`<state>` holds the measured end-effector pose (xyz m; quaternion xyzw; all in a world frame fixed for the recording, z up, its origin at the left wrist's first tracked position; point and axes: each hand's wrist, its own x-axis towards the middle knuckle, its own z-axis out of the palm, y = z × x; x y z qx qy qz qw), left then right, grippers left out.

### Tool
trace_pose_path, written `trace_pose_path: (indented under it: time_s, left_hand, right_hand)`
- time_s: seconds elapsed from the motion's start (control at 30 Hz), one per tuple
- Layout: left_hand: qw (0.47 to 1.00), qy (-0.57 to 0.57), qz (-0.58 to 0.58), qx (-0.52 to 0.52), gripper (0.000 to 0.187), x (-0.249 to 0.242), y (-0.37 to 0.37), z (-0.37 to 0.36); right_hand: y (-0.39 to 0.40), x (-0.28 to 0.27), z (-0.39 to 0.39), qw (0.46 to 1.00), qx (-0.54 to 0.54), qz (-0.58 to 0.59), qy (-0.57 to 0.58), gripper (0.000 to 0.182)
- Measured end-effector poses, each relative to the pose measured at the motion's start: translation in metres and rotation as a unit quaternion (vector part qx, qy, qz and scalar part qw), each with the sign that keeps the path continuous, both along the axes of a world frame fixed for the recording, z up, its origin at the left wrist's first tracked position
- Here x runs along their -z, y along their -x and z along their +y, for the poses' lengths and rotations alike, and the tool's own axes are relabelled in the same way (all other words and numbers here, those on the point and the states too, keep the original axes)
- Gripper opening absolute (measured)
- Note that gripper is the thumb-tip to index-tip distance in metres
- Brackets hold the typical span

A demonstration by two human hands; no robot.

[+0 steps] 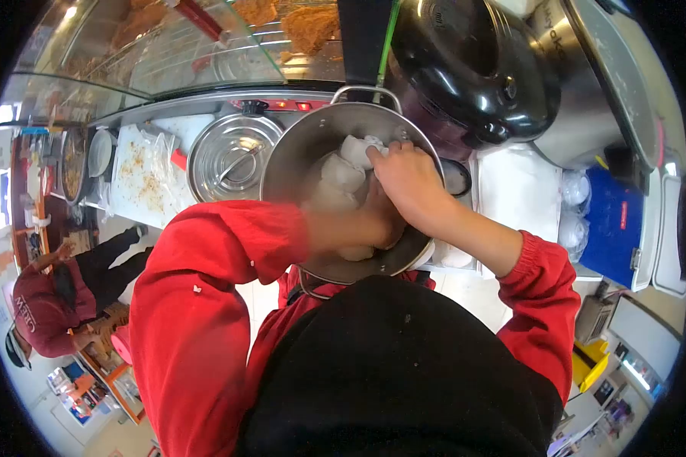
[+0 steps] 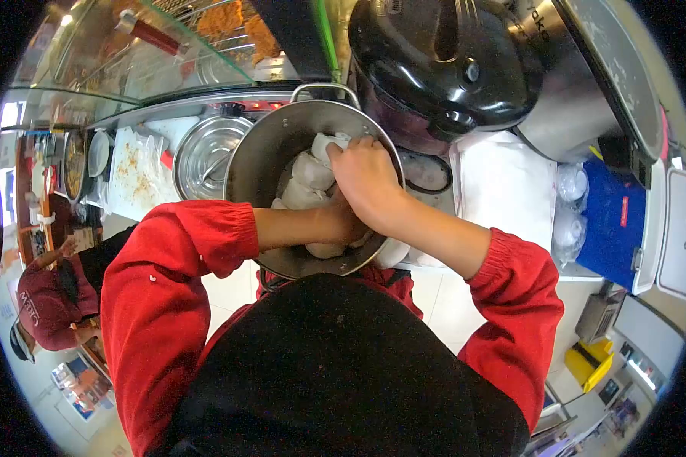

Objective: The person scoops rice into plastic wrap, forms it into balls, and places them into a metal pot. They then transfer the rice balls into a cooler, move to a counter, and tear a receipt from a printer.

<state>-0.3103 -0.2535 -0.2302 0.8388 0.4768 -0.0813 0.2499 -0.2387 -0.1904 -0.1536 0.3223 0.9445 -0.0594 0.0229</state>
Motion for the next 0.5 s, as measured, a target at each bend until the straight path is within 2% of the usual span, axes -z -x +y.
trace_pose_path:
  time_s: [0.03, 0.1, 0.17, 0.27, 0.33, 0.4, 0.47, 0.5]
  left_hand:
    - [0.999, 0.026, 0.027, 0.025, 0.039, -0.017, 0.000, 0.004]
    - [0.997, 0.011, 0.063, 0.040, 0.039, -0.022, 0.001, 0.000]
    - [0.994, -0.077, 0.080, 0.020, 0.041, -0.009, -0.001, -0.013]
    - [0.996, -0.015, 0.073, 0.045, 0.044, -0.021, 0.000, -0.010]
    - [0.995, 0.013, 0.035, 0.091, 0.046, -0.037, 0.007, -0.014]
    - [0.992, 0.049, -0.022, 0.116, 0.048, -0.058, 0.022, -0.020]
    - [0.985, 0.086, -0.105, 0.109, 0.050, -0.091, 0.044, -0.023]
    - [0.986, 0.076, -0.123, 0.080, 0.049, -0.100, 0.057, -0.028]
  right_hand:
    - [0.004, 0.009, 0.000, 0.999, -0.005, -0.035, -0.010, 0.032]
    - [0.009, 0.020, 0.003, 0.999, -0.003, -0.026, 0.024, 0.030]
    - [0.010, 0.022, 0.007, 0.998, -0.010, -0.037, 0.051, 0.025]
    - [0.012, 0.022, 0.009, 0.993, -0.020, -0.082, 0.084, 0.017]
    - [0.015, 0.025, 0.008, 0.988, -0.007, -0.115, 0.106, 0.017]
    - [0.014, 0.027, 0.012, 0.974, -0.021, -0.155, 0.164, 0.025]
    - [0.008, 0.025, 0.013, 0.951, -0.006, -0.184, 0.249, 0.030]
    - [0.008, 0.022, 0.012, 0.944, -0.014, -0.220, 0.246, 0.032]
